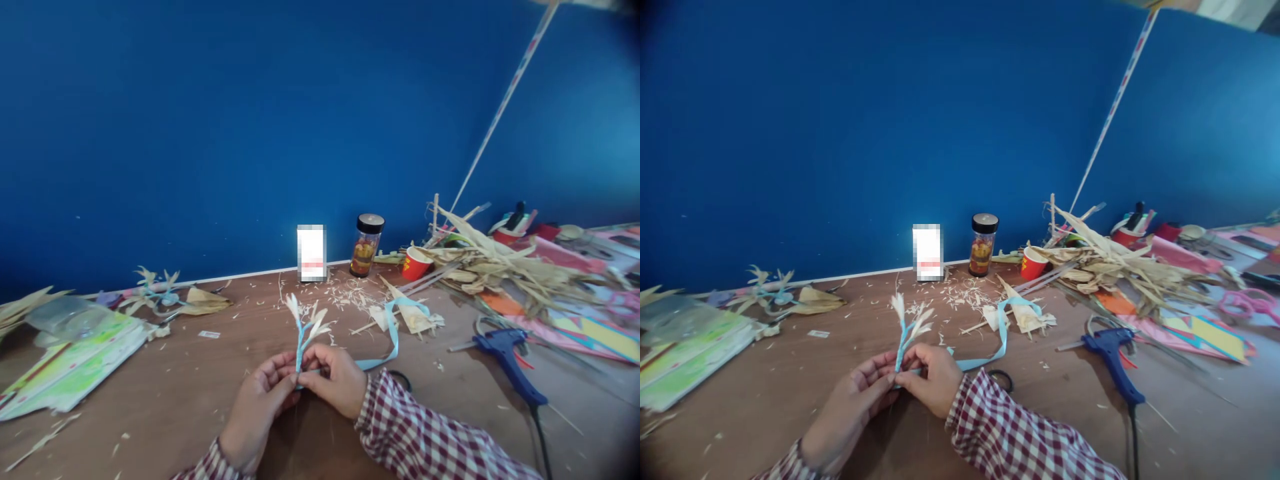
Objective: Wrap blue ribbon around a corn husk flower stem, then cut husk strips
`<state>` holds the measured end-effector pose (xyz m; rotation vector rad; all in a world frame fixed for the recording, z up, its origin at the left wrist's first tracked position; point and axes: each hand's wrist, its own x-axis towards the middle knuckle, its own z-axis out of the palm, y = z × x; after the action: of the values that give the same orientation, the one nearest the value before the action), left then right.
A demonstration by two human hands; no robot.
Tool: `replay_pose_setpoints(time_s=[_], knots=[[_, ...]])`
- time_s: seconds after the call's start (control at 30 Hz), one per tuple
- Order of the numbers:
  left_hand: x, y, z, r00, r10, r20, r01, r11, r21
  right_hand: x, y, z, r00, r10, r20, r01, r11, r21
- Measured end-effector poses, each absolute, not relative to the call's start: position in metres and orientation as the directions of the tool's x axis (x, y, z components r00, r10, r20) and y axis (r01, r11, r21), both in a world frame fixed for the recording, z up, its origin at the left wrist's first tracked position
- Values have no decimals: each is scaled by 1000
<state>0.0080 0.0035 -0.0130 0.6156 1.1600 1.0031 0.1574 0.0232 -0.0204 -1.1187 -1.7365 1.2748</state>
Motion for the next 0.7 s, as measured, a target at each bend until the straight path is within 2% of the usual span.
replay_pose_setpoints(time_s=[0.13, 0.43, 0.7], knots=[[8, 3, -9, 127, 879, -459, -305, 475, 825, 157, 22, -18, -385, 918, 96, 272, 213, -938], [4, 4, -14, 227, 873, -431, -328, 485, 810, 157, 23, -20, -383, 919, 91, 292, 214, -932], [5, 5, -18, 170, 877, -450, -345, 481, 806, 155, 19, -18, -313, 942, 122, 478, 267, -837]])
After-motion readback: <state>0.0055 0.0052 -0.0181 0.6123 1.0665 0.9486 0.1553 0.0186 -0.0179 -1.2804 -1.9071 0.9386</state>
